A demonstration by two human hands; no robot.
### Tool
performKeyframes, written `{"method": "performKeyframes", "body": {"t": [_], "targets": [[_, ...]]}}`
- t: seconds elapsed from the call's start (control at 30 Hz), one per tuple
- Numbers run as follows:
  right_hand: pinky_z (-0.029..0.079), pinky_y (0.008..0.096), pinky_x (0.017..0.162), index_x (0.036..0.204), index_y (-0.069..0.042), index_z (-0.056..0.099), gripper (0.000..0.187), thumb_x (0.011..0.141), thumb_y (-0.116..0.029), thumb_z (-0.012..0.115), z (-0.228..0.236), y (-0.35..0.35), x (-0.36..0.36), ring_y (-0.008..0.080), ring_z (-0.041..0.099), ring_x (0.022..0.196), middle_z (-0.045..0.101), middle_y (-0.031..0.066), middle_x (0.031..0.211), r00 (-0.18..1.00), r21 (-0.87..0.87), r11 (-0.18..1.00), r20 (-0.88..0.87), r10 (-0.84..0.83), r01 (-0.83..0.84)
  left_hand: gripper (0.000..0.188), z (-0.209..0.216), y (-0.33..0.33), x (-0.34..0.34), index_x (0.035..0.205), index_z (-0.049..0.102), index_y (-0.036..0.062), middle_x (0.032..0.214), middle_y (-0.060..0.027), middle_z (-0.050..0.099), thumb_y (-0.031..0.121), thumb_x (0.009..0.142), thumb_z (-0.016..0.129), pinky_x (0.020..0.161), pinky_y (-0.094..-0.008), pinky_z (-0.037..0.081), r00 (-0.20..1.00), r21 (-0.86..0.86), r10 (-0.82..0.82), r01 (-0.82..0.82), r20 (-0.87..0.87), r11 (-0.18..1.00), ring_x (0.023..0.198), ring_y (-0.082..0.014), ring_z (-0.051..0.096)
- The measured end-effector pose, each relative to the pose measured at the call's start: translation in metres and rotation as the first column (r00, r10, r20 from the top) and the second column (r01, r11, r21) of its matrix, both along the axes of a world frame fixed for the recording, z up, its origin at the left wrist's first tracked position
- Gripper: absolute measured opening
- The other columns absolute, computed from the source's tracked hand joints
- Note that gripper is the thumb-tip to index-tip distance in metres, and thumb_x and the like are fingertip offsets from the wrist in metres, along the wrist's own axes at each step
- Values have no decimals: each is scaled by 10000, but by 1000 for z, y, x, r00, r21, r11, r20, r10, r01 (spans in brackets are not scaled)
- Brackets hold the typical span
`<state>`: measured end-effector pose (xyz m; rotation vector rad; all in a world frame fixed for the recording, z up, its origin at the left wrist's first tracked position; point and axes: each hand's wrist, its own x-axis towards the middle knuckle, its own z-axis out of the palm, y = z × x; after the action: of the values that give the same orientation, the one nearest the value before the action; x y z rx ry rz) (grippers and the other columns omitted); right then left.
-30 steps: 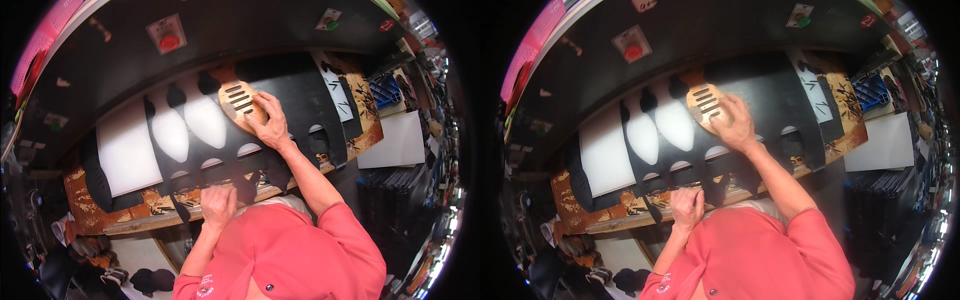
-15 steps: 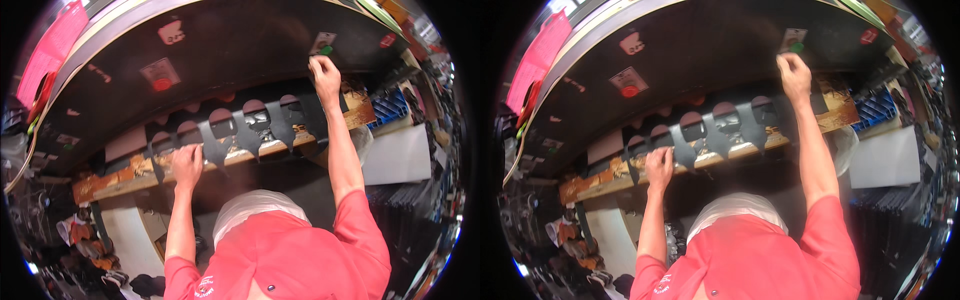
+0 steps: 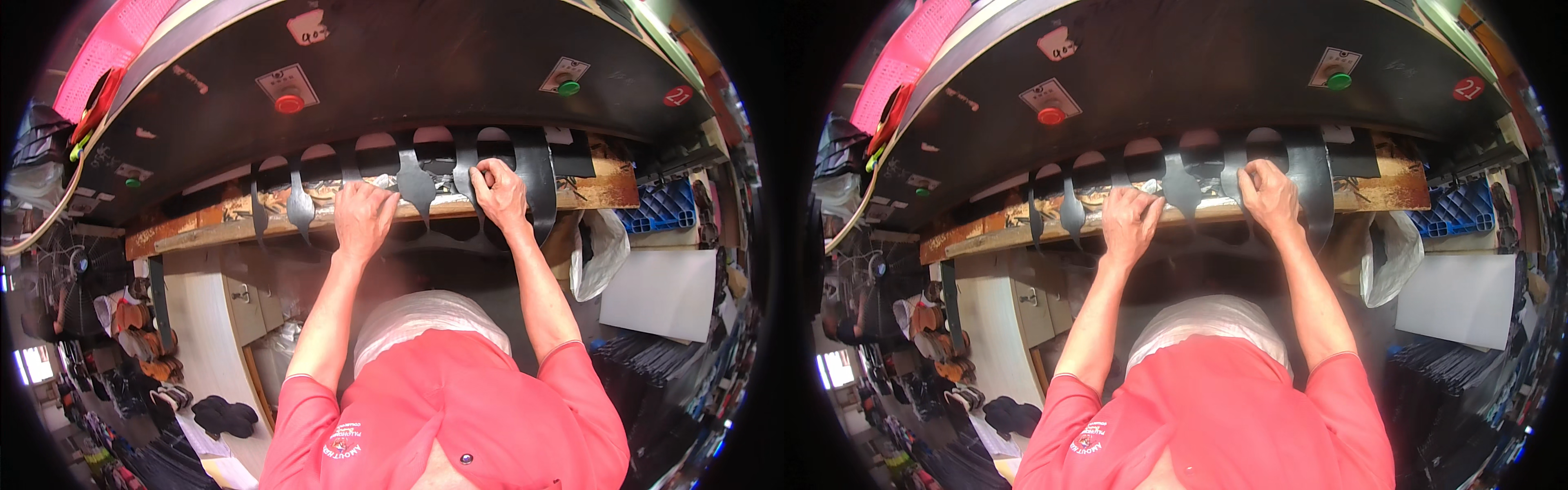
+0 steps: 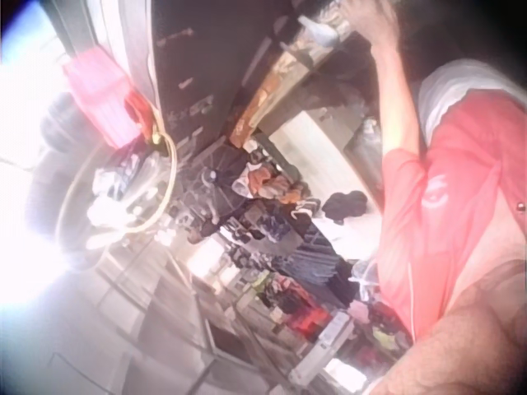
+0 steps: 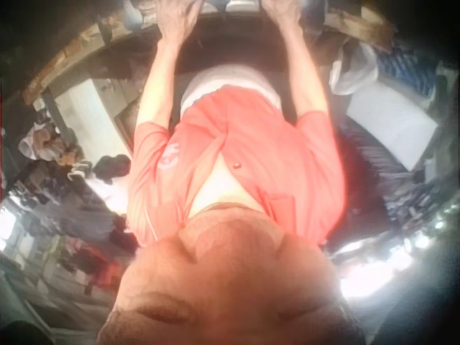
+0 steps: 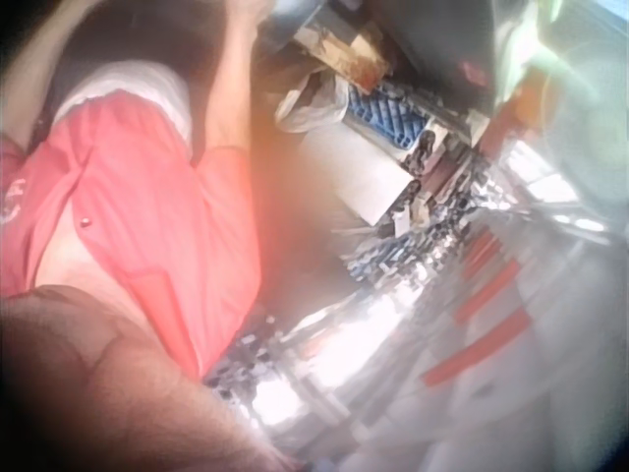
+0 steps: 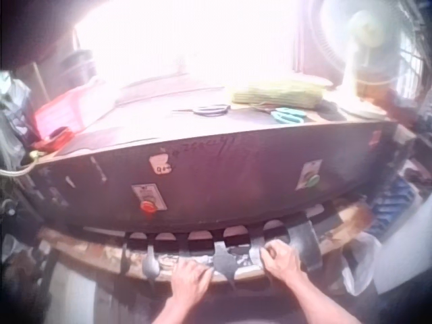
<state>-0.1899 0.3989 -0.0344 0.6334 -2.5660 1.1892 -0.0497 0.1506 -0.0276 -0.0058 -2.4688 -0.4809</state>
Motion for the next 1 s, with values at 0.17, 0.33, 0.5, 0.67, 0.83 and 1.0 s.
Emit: {"method": "performKeyframes", "body": {"t": [0.17, 0.33, 0.5, 0.67, 0.83, 1.0], "targets": [[473, 377, 598, 944, -69, 709, 130, 932, -171, 789, -12, -2, 0, 206, 550, 595, 583, 66, 723, 999, -58, 998, -35, 4, -6, 133, -1, -3, 1, 851, 782, 79, 875, -65, 691, 197, 886, 831, 866, -455, 455, 1000, 3, 19, -19, 20, 1000, 966, -301, 630], [470, 339, 615, 979, -47, 734, 105, 916, -104, 796, -15, 2, 1, 172, 525, 612, 578, 55, 747, 996, -82, 994, -64, 65, -70, 147, -1, 2, 2, 844, 774, 71, 922, -70, 685, 202, 906, 799, 910, -465, 423, 996, 51, 56, -60, 76, 997, 990, -302, 610], [460, 294, 617, 979, -17, 731, 103, 932, -84, 793, -16, 21, 11, 114, 520, 625, 583, 31, 749, 991, -103, 986, -32, 126, -129, 147, 1, 10, 15, 827, 762, 67, 904, -73, 669, 191, 901, 790, 900, -456, 421, 994, 78, 47, -55, 97, 995, 966, -306, 602], [462, 213, 626, 1016, -14, 746, 106, 1005, -116, 771, -17, 47, 48, 35, 573, 698, 666, -28, 821, 935, -399, 909, 353, 27, 124, 147, 5, 25, 58, 819, 752, 65, 898, -78, 662, 183, 903, 777, 872, -452, 429, 985, 113, -25, 6, 170, 994, 960, -305, 603], [527, 272, 751, 1081, -6, 736, 124, 974, -61, 764, 19, 36, 66, 138, 661, 823, 702, 38, 958, 998, -235, 971, -22, -55, 48, 148, 26, 22, 99, 898, 788, 59, 863, -84, 652, 205, 914, 770, 831, -457, 459, 916, 224, -275, 214, 292, 951, 947, -312, 605], [510, 414, 1074, 1364, 3, 670, 598, 875, -288, 856, 38, -53, 60, 334, 627, 1256, 638, 218, 1357, 975, -144, 968, 56, 215, -205, 225, 39, -11, 95, 1146, 779, 5, 1164, -232, 767, 144, 996, 686, 950, -457, 597, 897, 578, -377, 186, 230, 794, 1061, -401, 749]]}}
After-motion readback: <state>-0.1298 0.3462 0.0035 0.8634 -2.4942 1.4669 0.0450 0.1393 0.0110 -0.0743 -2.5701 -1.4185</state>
